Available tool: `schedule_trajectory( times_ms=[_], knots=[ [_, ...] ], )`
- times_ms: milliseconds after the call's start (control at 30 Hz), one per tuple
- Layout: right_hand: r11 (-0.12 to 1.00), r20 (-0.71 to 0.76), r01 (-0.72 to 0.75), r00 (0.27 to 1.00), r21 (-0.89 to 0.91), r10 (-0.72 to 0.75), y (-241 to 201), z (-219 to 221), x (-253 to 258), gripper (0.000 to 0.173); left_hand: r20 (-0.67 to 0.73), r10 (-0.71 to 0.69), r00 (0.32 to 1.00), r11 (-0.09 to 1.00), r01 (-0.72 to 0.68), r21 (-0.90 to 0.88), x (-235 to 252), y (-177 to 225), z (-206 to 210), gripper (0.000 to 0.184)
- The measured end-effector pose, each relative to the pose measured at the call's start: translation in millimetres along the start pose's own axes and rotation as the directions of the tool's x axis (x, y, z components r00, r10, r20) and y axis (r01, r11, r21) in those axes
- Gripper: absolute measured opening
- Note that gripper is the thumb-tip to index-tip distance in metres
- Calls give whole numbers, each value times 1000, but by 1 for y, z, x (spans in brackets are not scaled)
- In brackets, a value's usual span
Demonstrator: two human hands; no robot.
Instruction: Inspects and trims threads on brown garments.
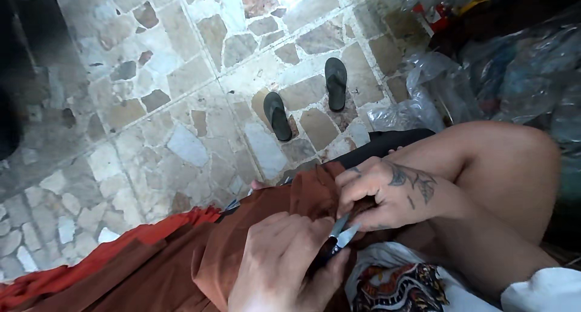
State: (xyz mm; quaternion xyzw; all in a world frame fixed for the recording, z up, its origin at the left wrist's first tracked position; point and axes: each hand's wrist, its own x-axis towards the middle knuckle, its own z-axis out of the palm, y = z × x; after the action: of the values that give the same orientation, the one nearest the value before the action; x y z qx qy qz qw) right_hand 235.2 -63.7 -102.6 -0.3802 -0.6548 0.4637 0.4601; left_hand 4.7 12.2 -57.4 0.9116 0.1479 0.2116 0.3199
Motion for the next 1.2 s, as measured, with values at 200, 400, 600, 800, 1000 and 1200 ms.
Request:
schedule_trajectory(
  times_ms=[200, 400, 600, 800, 1000, 1200],
  knots=[
    [993, 9, 1, 1000, 114, -2, 1, 5, 2, 17, -13, -6, 1000, 1000, 6, 30, -3, 2, 2, 29],
    [984, 88, -39, 995, -175, 55, -4, 7, 2, 17, 2, 45, 999, 994, -45, 102, -4, 2, 2, 24],
    [925, 14, -183, 980, -333, 199, 5, 17, 1, 16, -93, -40, 995, 997, 34, -64, -8, 3, -9, 31],
    [992, -146, 1, 989, -123, -19, 3, 9, 2, 16, -174, -213, 961, 901, 125, -414, 1, -21, 1, 32],
    [990, -145, 13, 989, -140, -33, 2, 11, 2, 16, -83, -118, 990, 926, 80, -369, 5, -24, 12, 31],
    [986, -155, 17, 987, -166, -43, 0, 11, 1, 16, -31, -100, 995, 964, 89, -251, 6, -30, 11, 27]
  ],
)
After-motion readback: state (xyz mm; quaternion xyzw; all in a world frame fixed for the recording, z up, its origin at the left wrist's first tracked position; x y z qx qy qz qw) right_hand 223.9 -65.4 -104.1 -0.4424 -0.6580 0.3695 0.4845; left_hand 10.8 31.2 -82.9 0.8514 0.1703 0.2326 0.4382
